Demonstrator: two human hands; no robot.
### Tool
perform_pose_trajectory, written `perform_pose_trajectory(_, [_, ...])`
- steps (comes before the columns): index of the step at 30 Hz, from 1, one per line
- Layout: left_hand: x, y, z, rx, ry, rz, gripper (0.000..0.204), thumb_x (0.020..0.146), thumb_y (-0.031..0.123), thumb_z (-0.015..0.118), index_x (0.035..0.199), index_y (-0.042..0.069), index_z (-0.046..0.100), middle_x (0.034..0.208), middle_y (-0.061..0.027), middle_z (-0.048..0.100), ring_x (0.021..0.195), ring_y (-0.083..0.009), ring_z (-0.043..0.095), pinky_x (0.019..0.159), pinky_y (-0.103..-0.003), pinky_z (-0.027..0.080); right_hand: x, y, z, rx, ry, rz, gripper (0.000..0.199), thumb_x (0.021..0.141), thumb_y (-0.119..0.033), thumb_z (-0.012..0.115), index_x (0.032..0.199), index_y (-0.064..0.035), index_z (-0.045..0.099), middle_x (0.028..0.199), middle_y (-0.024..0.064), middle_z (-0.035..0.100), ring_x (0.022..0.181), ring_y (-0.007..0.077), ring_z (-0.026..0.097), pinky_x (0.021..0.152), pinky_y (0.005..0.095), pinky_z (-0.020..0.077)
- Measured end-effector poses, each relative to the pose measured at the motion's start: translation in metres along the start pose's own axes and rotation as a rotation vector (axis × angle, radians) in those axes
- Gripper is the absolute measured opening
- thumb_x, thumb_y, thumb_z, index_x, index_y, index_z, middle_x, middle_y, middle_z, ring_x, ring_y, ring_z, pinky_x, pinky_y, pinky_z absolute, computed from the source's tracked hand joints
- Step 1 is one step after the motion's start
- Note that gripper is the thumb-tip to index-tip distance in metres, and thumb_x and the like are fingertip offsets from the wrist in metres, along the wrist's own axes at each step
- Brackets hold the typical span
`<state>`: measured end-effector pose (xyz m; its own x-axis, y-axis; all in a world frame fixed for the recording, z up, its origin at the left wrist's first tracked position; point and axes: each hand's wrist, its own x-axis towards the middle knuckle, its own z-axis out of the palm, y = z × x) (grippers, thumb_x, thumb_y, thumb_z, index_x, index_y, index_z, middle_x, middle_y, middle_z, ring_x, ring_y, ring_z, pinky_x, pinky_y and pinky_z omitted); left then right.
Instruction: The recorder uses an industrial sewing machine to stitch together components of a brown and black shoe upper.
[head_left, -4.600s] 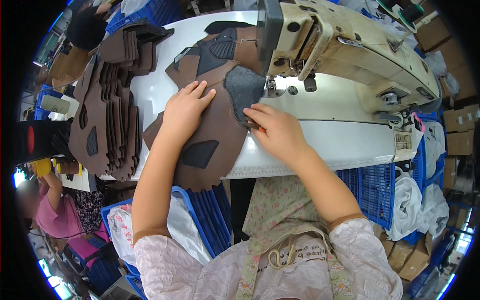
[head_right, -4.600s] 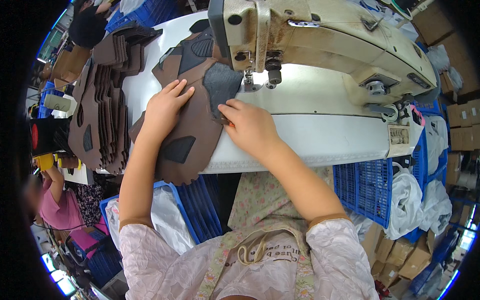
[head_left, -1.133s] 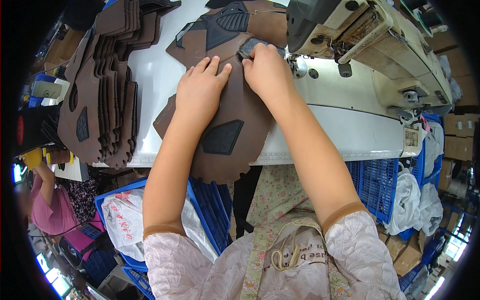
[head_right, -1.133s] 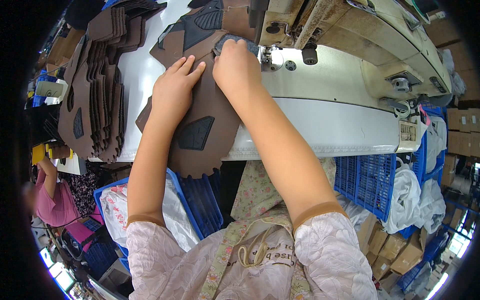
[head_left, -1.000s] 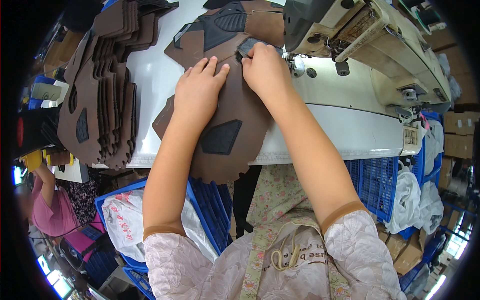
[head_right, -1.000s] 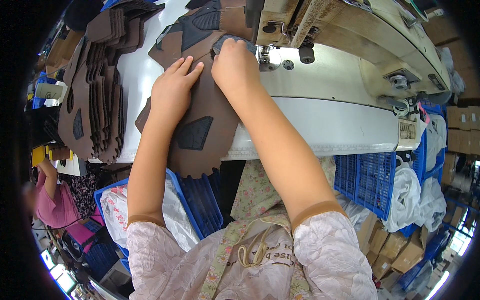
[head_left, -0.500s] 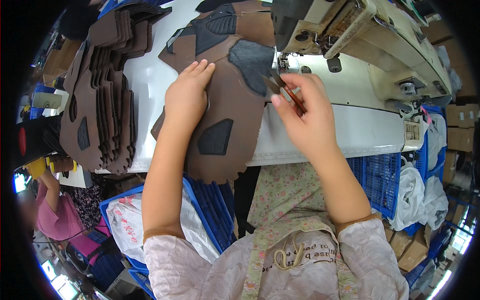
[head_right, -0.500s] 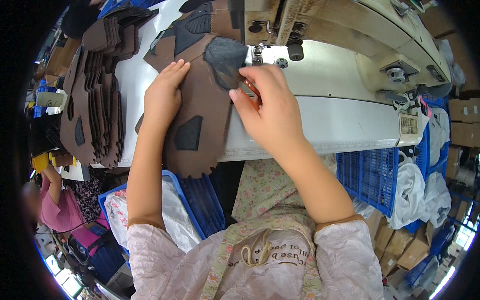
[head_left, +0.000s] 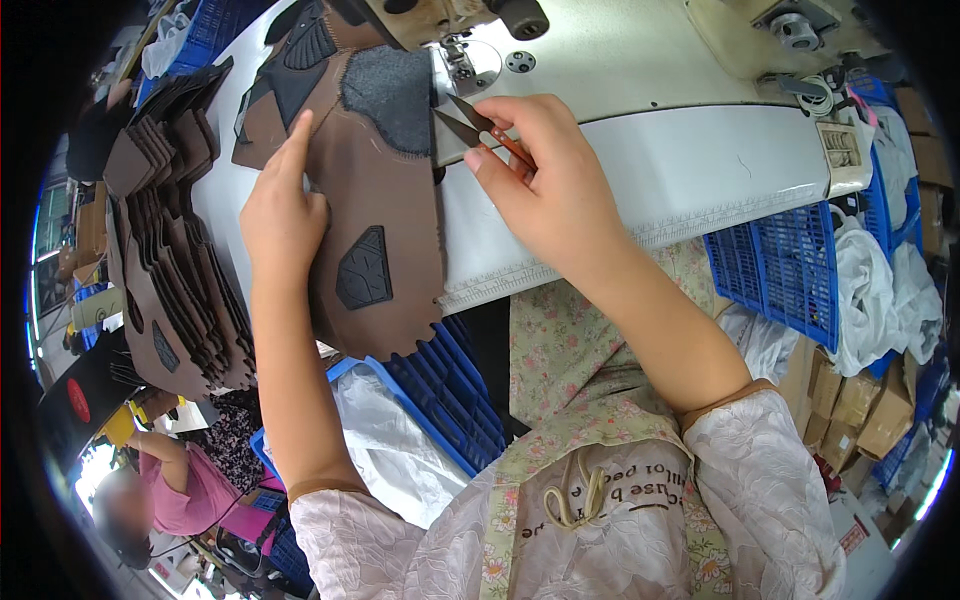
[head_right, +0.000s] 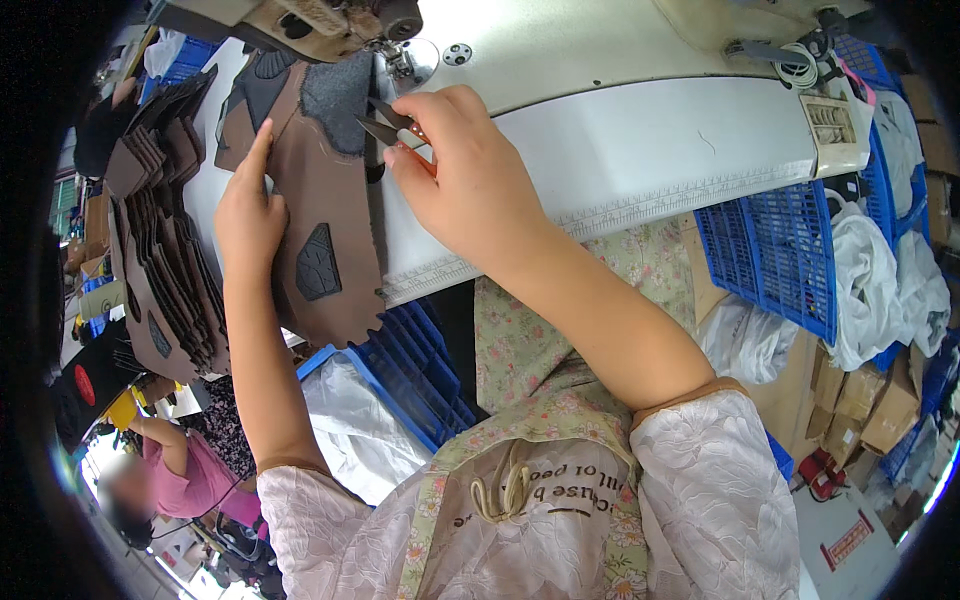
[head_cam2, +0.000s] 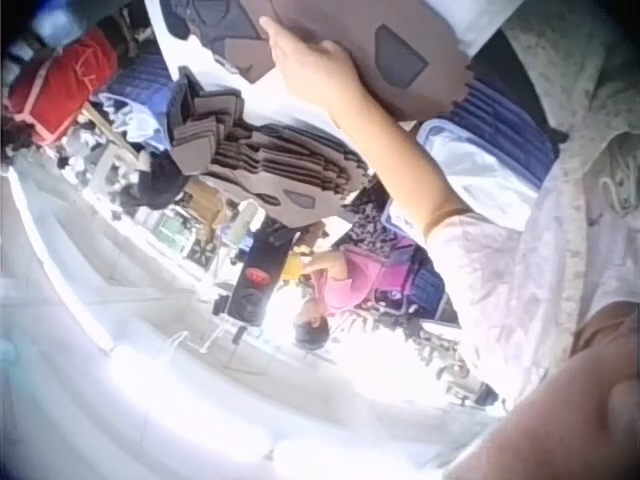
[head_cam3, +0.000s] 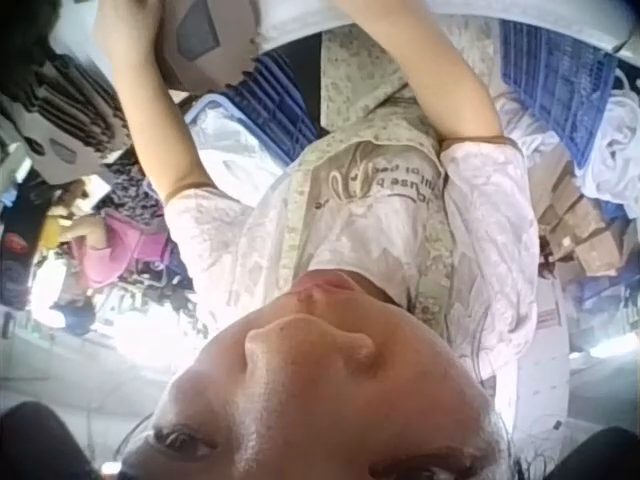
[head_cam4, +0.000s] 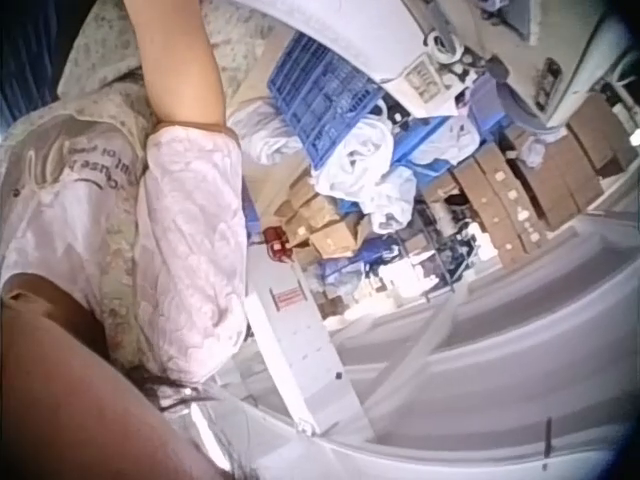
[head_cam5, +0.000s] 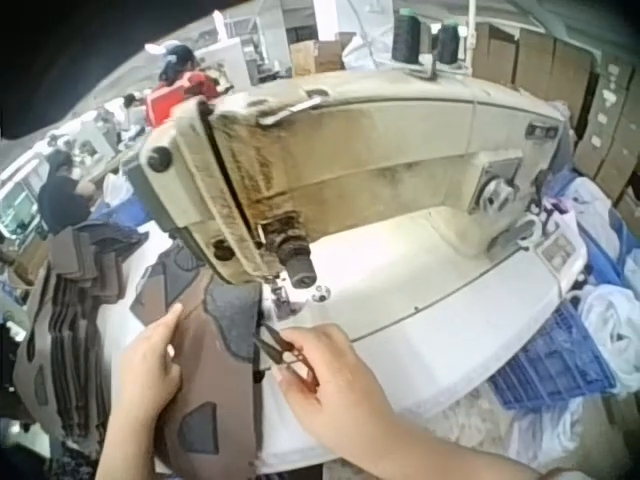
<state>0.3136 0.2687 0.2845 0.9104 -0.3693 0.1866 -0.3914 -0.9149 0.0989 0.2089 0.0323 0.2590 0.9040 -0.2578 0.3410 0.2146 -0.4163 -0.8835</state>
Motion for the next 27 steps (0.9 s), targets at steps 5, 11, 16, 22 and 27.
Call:
perform_pose_trajectory(5, [0.003, -0.004, -0.001, -0.034, 0.02, 0.061, 0.069, 0.075, -0.009, 0.05, 0.139, 0.018, 0.055, 0.125, -0.0113, 0.066, 0.113, -0.0297, 0.064, 0.094, -0.037, 0.048, 0.003, 0.005, -0.002, -0.06, 0.018, 0.023, 0.032, 0.086, -0.009, 0.069, 0.117, -0.0057, 0.06, 0.099, 0.01, 0.058, 0.076, 0.022, 0.06, 0.067, 0.032, 0.0495])
perform_pose_trajectory(11, [0.023, -0.035, -0.002, -0.117, -0.02, -0.032, 0.038, 0.096, 0.03, 0.061, 0.124, 0.005, 0.064, 0.117, -0.0181, 0.069, 0.114, -0.0271, 0.064, 0.096, -0.034, 0.046, 0.014, 0.009, 0.013, -0.276, -0.125, -0.091, 0.018, 0.084, -0.008, 0.064, 0.102, -0.0044, 0.063, 0.097, 0.0165, 0.062, 0.087, 0.0393, 0.063, 0.074, 0.045, 0.0517])
perform_pose_trajectory(16, [0.036, -0.052, 0.005, -0.182, 0.024, 0.132, 0.045, 0.096, 0.035, 0.062, 0.13, 0.005, 0.06, 0.122, -0.0171, 0.067, 0.12, -0.0272, 0.061, 0.101, -0.036, 0.044, 0.04, 0.001, 0.048, -0.29, -0.121, -0.13, 0.018, 0.077, -0.009, 0.066, 0.094, -0.0025, 0.067, 0.094, 0.0189, 0.065, 0.086, 0.0341, 0.068, 0.07, 0.0446, 0.0562])
perform_pose_trajectory(22, [0.037, -0.056, 0.01, -0.264, 0.034, 0.127, 0.043, 0.097, 0.033, 0.062, 0.13, 0.006, 0.06, 0.122, -0.0178, 0.067, 0.118, -0.0271, 0.062, 0.101, -0.036, 0.044, 0.059, -0.001, 0.067, -0.412, -0.163, -0.138, 0.019, 0.074, -0.011, 0.069, 0.091, -0.0038, 0.073, 0.097, 0.0171, 0.067, 0.087, 0.0304, 0.07, 0.069, 0.0402, 0.0566])
perform_pose_trajectory(27, [0.024, -0.048, 0.007, -0.22, 0.004, 0.013, 0.044, 0.096, 0.039, 0.062, 0.125, 0.006, 0.063, 0.111, -0.0202, 0.07, 0.112, -0.0293, 0.065, 0.095, -0.037, 0.047, 0.066, -0.002, 0.069, -0.478, -0.295, -0.128, 0.017, 0.083, -0.01, 0.058, 0.095, -0.0063, 0.069, 0.097, 0.0151, 0.066, 0.087, 0.0324, 0.069, 0.071, 0.0437, 0.0567])
